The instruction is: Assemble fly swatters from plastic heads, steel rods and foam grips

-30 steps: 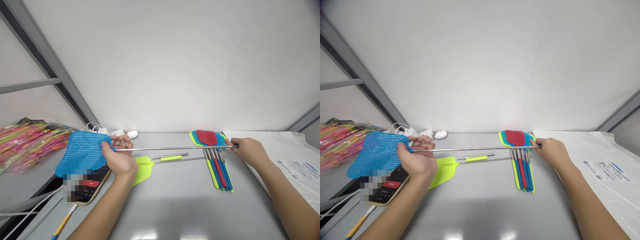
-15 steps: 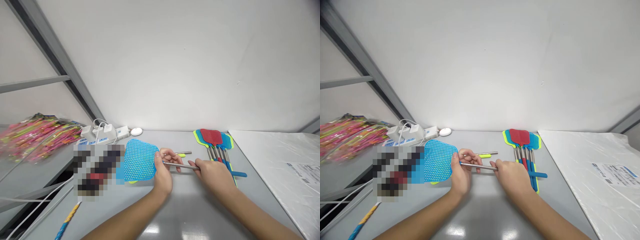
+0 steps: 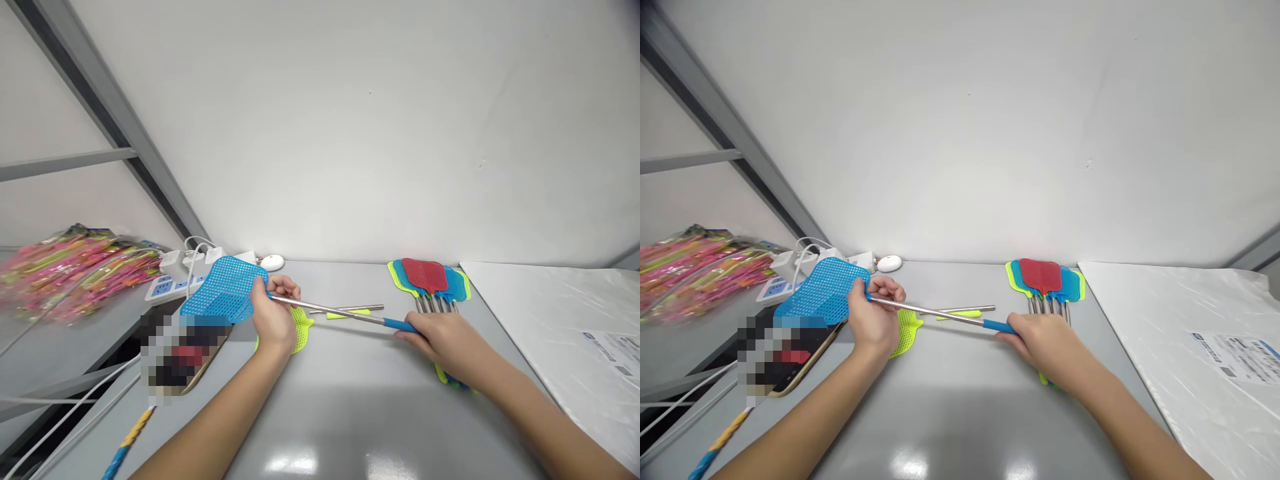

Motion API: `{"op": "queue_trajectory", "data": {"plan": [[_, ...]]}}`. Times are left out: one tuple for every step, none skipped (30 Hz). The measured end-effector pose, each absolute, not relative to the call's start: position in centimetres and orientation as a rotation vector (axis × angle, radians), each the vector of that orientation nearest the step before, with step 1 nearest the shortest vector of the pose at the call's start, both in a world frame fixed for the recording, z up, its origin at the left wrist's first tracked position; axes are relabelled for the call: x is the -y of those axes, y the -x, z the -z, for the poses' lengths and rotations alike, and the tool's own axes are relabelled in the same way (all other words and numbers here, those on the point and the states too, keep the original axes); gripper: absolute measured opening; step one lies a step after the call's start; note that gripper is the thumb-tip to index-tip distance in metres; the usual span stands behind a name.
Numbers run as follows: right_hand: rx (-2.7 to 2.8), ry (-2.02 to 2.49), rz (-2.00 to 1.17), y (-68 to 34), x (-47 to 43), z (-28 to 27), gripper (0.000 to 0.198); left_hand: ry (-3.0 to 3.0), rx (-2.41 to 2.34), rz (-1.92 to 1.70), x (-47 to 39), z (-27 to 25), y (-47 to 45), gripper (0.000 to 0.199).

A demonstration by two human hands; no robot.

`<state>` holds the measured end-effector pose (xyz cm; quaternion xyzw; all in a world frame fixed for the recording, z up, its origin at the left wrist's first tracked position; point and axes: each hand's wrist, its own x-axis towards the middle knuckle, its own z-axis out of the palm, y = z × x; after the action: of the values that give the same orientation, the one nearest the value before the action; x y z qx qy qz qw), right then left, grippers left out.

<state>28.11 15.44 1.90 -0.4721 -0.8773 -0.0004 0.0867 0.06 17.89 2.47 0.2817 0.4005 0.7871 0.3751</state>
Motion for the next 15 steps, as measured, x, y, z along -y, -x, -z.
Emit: {"op": "queue_trajectory", "data": {"plan": [[2.630,1.412,-0.017,-28.0,-15.3,-1.9,0.038,-0.712,-1.018,-2.016,-18.1,-2.6,0.2,0.048],[2.631,1.422,-0.024,-27.7,-15.1,-1.8,0.038,-0.700,-1.010,-2.016,-18.2,-2.6,0.3,0.047],[2.623,1.435,-0.032,-27.2,-14.7,-1.8,0.037,-0.689,-1.003,-2.015,-18.2,-2.6,0.2,0.047],[2.610,1.452,-0.048,-26.6,-14.3,-1.8,0.037,-0.683,-1.001,-2.010,-18.0,-2.6,-0.1,0.048],[2.593,1.469,-0.075,-25.9,-13.7,-1.7,0.036,-0.685,-1.003,-1.996,-17.7,-2.5,-0.6,0.048],[2.574,1.486,-0.121,-25.2,-13.1,-1.7,0.036,-0.701,-1.009,-1.964,-17.2,-2.3,-1.3,0.049],[2.557,1.504,-0.197,-24.4,-12.4,-1.7,0.037,-0.730,-1.013,-1.914,-16.6,-2.2,-2.1,0.051],[2.536,1.517,-0.289,-23.6,-11.7,-1.8,0.038,-0.774,-1.009,-1.850,-16.0,-2.0,-3.0,0.052],[2.496,1.550,-0.410,-22.9,-11.0,-2.0,0.039,-0.836,-0.984,-1.757,-15.3,-1.8,-4.0,0.053],[2.444,1.570,-0.564,-22.3,-10.3,-2.2,0.039,-0.875,-0.935,-1.669,-14.6,-1.6,-4.8,0.055],[2.376,1.557,-0.723,-21.8,-9.7,-2.5,0.039,-0.894,-0.893,-1.629,-14.1,-1.5,-5.6,0.056],[2.296,1.524,-0.895,-21.5,-9.2,-2.9,0.040,-0.912,-0.870,-1.612,-13.6,-1.5,-6.1,0.055],[2.204,1.472,-1.068,-21.3,-8.9,-3.2,0.041,-0.919,-0.851,-1.601,-13.3,-1.5,-6.4,0.055],[2.101,1.411,-1.255,-21.3,-8.8,-3.5,0.042,-0.923,-0.842,-1.598,-13.1,-1.5,-6.5,0.054],[1.977,1.347,-1.470,-21.4,-8.8,-3.7,0.042,-0.927,-0.838,-1.595,-13.1,-1.6,-6.4,0.053]]}}
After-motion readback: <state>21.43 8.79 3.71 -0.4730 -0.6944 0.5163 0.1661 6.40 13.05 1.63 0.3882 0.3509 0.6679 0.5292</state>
